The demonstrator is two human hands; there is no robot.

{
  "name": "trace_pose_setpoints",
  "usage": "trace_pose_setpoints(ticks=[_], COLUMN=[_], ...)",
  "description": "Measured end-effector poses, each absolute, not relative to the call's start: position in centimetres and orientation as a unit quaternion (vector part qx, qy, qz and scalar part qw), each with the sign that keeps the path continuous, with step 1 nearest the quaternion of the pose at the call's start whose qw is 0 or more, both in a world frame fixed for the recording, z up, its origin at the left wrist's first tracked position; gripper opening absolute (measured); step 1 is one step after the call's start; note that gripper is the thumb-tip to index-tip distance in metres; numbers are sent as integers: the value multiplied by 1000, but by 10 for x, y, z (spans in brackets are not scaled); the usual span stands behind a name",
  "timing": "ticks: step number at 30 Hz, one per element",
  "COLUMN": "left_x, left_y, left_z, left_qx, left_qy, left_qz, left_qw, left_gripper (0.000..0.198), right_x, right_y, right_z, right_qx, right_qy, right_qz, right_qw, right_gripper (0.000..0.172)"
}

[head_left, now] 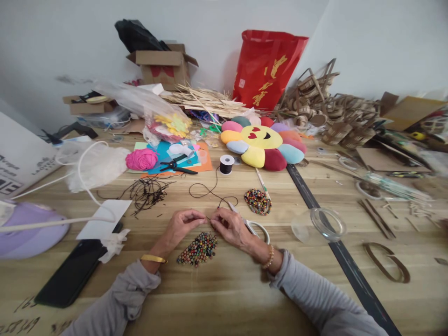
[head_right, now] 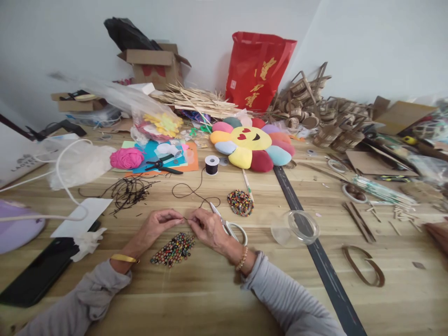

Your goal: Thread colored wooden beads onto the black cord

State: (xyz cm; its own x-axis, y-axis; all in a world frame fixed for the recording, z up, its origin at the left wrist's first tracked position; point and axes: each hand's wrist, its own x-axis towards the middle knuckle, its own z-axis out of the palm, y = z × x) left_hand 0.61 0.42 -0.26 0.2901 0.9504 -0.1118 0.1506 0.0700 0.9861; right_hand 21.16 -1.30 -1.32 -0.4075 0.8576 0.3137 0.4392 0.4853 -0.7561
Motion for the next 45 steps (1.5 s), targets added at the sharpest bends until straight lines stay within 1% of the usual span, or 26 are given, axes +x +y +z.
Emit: trace_pose_setpoints(ticks=[5,31,37,45], left_x=[7,6,7,7], left_y=[3,4,3,3], left_z=[0,-3,-1,-2], left_qx=[583,581,576,590], left_qy=[473,469,464,454], left_qz=[359,358,358,356], left_qw=[554,560,569,564], left_gripper=[20,21,17,18], right_x=[211,212,211,211], right_y=[-14,-14,-14,-14], right_z=[-11,-10,-11,-11], right_qx=[-396,-396,-395,-390], right_qy=[-791,-794,-797,-801], right_qz=[298,290,283,283], right_qw=[359,358,360,354], right_gripper=[16,13,13,13])
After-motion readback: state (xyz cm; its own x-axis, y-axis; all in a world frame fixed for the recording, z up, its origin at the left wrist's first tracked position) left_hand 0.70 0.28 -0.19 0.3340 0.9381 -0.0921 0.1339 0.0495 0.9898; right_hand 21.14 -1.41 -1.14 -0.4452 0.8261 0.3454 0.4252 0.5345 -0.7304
